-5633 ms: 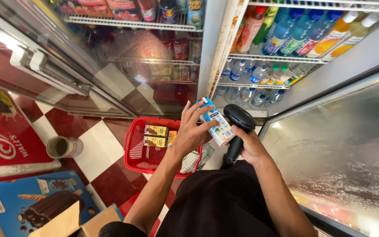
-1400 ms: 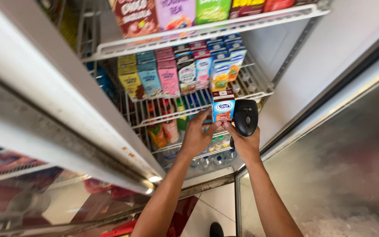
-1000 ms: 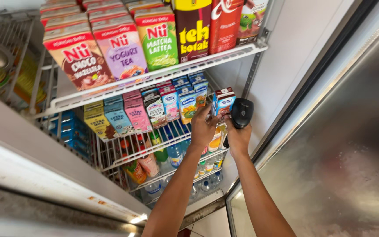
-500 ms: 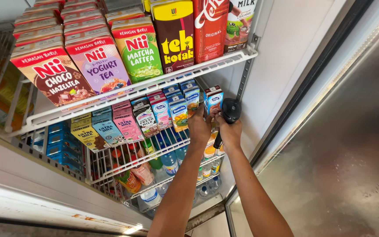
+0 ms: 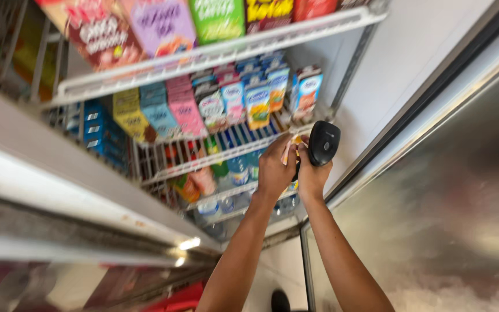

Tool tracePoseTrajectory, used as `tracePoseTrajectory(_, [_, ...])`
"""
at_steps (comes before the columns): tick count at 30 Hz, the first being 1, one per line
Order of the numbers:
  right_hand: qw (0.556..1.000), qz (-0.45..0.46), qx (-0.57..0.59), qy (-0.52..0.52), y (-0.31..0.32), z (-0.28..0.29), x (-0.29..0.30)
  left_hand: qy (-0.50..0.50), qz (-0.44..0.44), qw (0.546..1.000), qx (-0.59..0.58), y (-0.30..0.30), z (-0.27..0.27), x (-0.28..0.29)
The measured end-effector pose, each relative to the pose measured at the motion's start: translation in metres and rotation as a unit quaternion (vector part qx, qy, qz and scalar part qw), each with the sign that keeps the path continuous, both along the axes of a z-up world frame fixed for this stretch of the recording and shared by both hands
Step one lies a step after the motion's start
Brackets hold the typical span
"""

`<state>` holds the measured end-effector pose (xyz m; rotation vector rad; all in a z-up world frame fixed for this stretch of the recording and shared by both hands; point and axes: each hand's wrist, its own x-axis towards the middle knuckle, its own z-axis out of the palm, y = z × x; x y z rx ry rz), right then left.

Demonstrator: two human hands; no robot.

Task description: The person removes drink cartons from a basket, scans their barcodes with a handheld scanner, and places them onto refrigerator shelves by hand.

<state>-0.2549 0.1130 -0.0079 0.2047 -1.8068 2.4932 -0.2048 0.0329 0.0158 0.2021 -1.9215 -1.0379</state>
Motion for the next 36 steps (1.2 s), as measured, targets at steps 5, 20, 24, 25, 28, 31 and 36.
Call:
tracePoseTrajectory(5, [0.995,0.089,0.050,0.016,0.012,-0.067,0.120,-0.049,0.035,0.995,0.079,0.018,-0.044,0.138])
tracePoseTrajectory(20, [0.858,0.447,0.227,-0.113,0.079,-0.221,0.416,-0.252,0.287,0.873,0.304,0.109,-0.274,0.559])
tracePoseTrajectory(24, [0.790,0.507,0.319,-0.132,0.082,-0.241,0.460,-0.306,0.310,0.856,0.278,0.117,-0.330,0.615])
tracePoseTrajectory(25, [0.782,0.518,0.324,-0.123,0.082,-0.245,0.469,-0.307,0.312,0.852,0.287,0.116,-0.344,0.626])
tracePoseTrajectory(28, [0.750,0.546,0.351,-0.130,0.079,-0.256,0.492,-0.302,0.325,0.855,0.270,0.107,-0.385,0.642])
tracePoseTrajectory(31, [0.741,0.555,0.359,-0.118,0.080,-0.275,0.507,-0.317,0.335,0.849,0.259,0.097,-0.422,0.644])
tracePoseTrajectory(36, [0.697,0.542,0.429,-0.193,0.078,-0.306,0.516,-0.342,0.326,0.796,0.378,0.080,-0.463,0.629])
